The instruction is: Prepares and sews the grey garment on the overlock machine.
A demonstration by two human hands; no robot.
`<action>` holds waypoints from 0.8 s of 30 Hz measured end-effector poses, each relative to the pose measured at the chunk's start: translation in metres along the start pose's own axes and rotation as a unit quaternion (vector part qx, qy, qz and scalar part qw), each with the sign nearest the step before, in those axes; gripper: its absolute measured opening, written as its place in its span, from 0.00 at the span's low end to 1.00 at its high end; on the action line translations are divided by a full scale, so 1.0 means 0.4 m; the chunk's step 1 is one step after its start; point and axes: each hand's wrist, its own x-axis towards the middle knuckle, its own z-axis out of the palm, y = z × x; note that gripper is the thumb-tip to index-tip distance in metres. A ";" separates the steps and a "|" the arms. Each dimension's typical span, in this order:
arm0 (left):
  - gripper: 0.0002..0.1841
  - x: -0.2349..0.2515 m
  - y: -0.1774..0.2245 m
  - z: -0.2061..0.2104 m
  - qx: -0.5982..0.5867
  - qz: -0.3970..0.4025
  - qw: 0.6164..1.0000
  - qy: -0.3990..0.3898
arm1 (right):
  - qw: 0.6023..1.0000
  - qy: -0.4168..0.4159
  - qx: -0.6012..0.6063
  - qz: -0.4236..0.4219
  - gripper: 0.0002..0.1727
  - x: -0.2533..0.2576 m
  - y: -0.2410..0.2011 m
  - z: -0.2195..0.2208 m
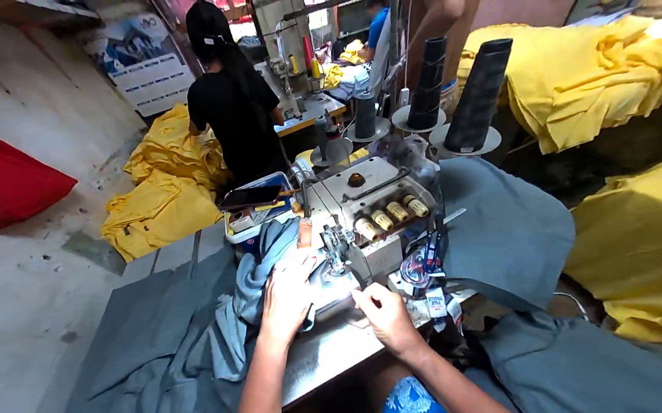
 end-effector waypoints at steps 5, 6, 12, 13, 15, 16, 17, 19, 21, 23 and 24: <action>0.23 -0.106 0.075 -0.014 0.042 -0.032 0.998 0.045 | 0.997 -0.046 0.040 0.053 0.15 -0.035 0.020 -0.011; 0.23 -0.133 0.100 -0.017 0.049 -0.038 0.996 0.060 | 0.995 -0.056 0.050 0.065 0.15 -0.041 0.021 -0.010; 0.21 -0.232 0.263 0.005 0.008 -0.110 0.993 0.030 | 0.976 -0.131 0.130 0.115 0.14 -0.047 -0.021 0.001; 0.20 -0.237 0.279 0.025 -0.008 -0.109 0.994 0.022 | 0.978 -0.129 0.130 0.098 0.13 -0.044 -0.020 0.003; 0.18 -0.237 0.294 0.067 -0.030 -0.082 0.996 0.017 | 0.988 -0.093 0.109 0.058 0.11 -0.033 -0.006 0.001; 0.19 -0.234 0.294 0.080 -0.050 -0.063 0.997 0.003 | 0.992 -0.067 0.094 0.047 0.10 -0.023 0.005 -0.005; 0.19 -0.230 0.291 0.086 -0.082 -0.048 0.995 -0.021 | 0.995 -0.040 0.081 0.038 0.10 -0.010 0.018 -0.013; 0.17 -0.216 0.271 0.102 -0.131 -0.008 0.991 -0.007 | 0.997 0.000 0.068 0.027 0.10 0.025 0.039 -0.033; 0.14 -0.200 0.246 0.095 -0.102 0.019 0.991 0.079 | 0.997 0.013 0.066 0.038 0.10 0.052 0.040 -0.057; 0.16 -0.176 0.204 0.051 -0.050 0.013 0.990 0.134 | 0.997 0.010 0.070 0.043 0.10 0.056 0.026 -0.081; 0.16 -0.164 0.178 0.025 -0.041 -0.007 0.991 0.128 | 0.996 0.009 0.074 0.041 0.09 0.052 0.020 -0.092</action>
